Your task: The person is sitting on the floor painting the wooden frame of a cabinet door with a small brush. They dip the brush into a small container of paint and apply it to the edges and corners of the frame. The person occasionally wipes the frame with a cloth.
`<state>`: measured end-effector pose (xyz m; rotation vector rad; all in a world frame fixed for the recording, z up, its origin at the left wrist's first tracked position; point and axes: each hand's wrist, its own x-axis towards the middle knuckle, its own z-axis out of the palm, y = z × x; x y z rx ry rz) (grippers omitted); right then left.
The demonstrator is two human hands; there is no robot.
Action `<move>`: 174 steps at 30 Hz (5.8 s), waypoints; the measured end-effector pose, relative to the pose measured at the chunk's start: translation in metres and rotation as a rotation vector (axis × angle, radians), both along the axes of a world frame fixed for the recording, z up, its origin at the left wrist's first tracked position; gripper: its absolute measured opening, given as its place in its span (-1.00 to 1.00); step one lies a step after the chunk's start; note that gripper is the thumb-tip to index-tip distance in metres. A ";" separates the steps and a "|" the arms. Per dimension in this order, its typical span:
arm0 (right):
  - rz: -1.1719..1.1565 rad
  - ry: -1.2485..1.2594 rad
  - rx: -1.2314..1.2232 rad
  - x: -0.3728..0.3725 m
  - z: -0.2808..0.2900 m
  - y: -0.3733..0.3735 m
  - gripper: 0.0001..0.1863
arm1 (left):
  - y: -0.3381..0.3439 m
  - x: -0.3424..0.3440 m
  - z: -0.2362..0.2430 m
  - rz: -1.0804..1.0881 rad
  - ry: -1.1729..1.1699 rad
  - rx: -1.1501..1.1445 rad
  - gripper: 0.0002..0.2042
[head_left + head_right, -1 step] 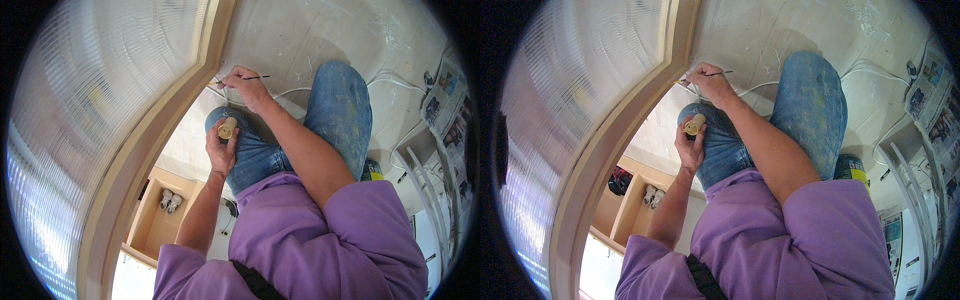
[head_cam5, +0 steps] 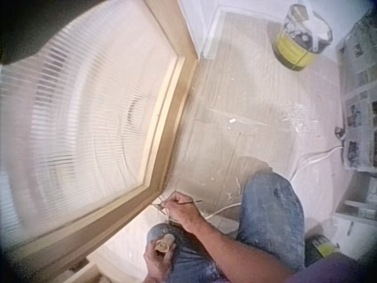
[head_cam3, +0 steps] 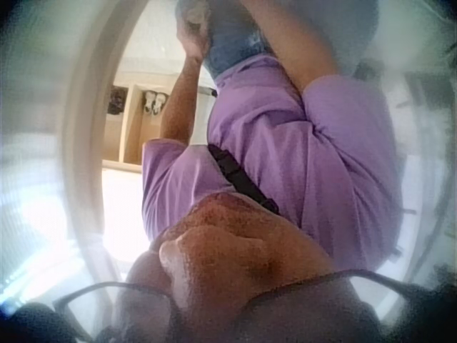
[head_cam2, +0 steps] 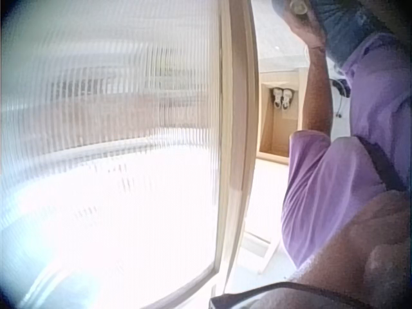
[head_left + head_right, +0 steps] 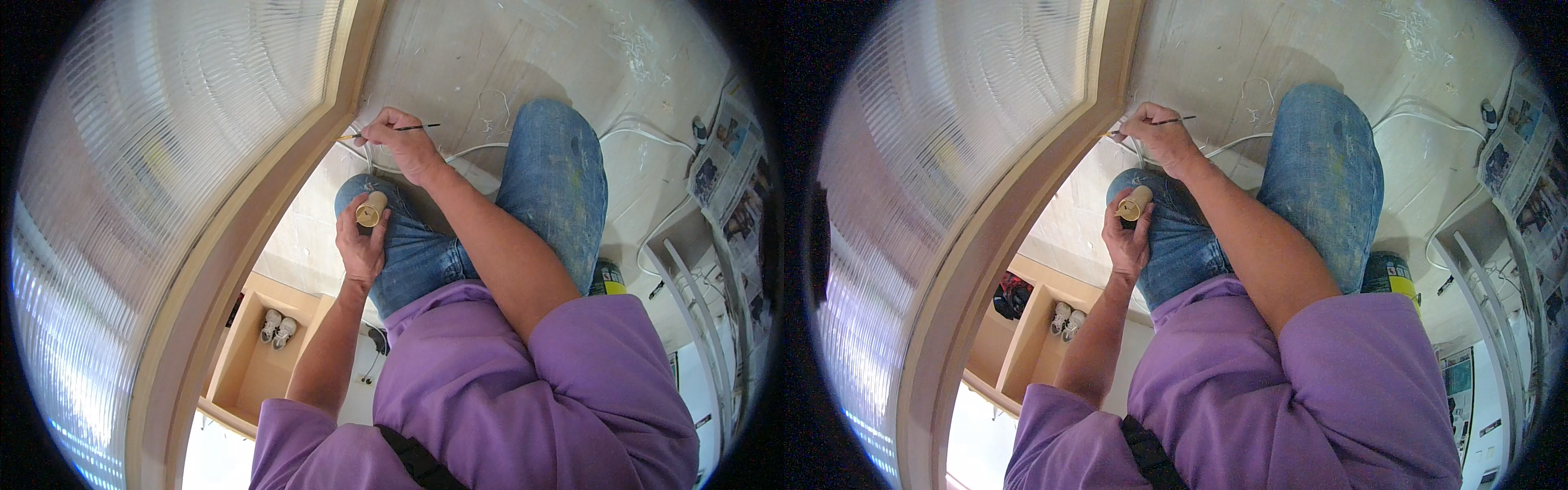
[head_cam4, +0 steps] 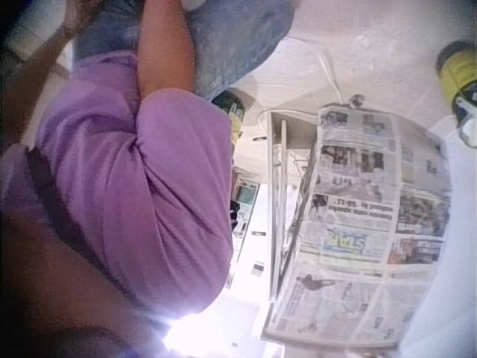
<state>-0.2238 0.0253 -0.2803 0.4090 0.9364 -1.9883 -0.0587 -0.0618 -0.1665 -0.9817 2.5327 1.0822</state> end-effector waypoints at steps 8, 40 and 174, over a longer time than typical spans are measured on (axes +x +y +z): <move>0.002 -0.029 -0.022 -0.001 0.000 0.002 -0.87 | -0.001 0.002 -0.002 0.006 -0.011 -0.001 -0.54; -0.103 -0.297 -0.160 0.006 -0.001 -0.001 -0.77 | -0.001 -0.002 0.002 -0.055 -0.069 -0.011 -0.57; 0.442 -0.218 -0.001 -0.002 -0.024 -0.027 -0.29 | -0.003 0.007 -0.005 0.316 0.106 0.003 -0.54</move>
